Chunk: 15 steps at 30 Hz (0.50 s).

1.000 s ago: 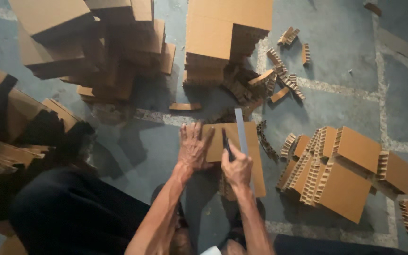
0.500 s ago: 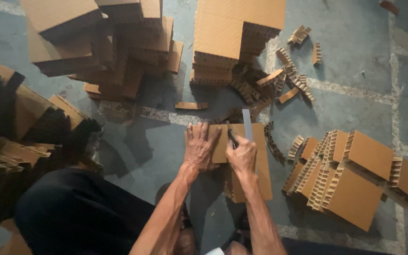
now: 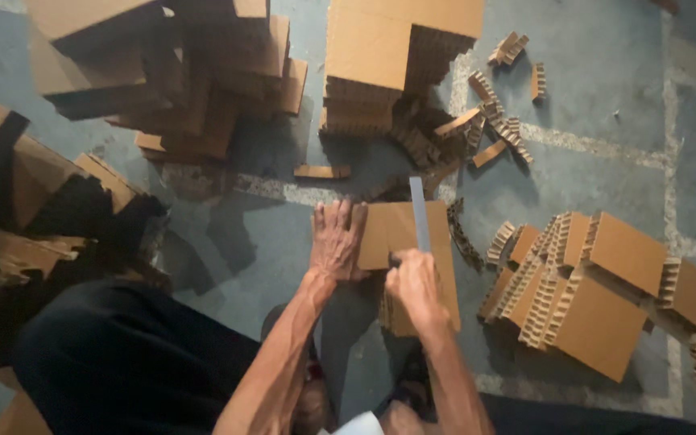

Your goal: The person sits on the floor and uses a utility knife and a metal ruler to cut corrugated cardboard sheets into smaller pieces. The person repeatedly measures, cuts, and separates the cardboard, stacking the finished pieces nearby.

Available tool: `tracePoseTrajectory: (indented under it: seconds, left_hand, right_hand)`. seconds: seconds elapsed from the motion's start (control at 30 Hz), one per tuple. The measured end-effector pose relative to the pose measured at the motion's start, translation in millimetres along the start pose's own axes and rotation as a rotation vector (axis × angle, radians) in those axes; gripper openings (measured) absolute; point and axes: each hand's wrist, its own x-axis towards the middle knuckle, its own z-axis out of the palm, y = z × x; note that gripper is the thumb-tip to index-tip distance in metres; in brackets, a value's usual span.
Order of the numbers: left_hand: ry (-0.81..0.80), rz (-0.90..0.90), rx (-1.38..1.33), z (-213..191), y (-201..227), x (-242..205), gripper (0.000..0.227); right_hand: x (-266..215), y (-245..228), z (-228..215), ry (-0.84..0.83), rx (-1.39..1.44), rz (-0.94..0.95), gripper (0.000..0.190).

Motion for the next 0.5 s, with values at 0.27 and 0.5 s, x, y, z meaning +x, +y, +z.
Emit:
tracePoseTrajectory:
  seconds: [0.27, 0.5]
  left_hand:
    - [-0.096, -0.002, 0.094, -7.6, 4.5, -0.8, 0.143]
    - [-0.198, 0.003, -0.101, -14.0, -1.0, 1.3, 0.15]
  right_hand:
    - [-124.0, -10.5, -61.3, -0.15, 0.229, 0.626, 0.043]
    - [-139.4, 24.4, -31.2, 0.192, 0.043, 0.626, 0.058]
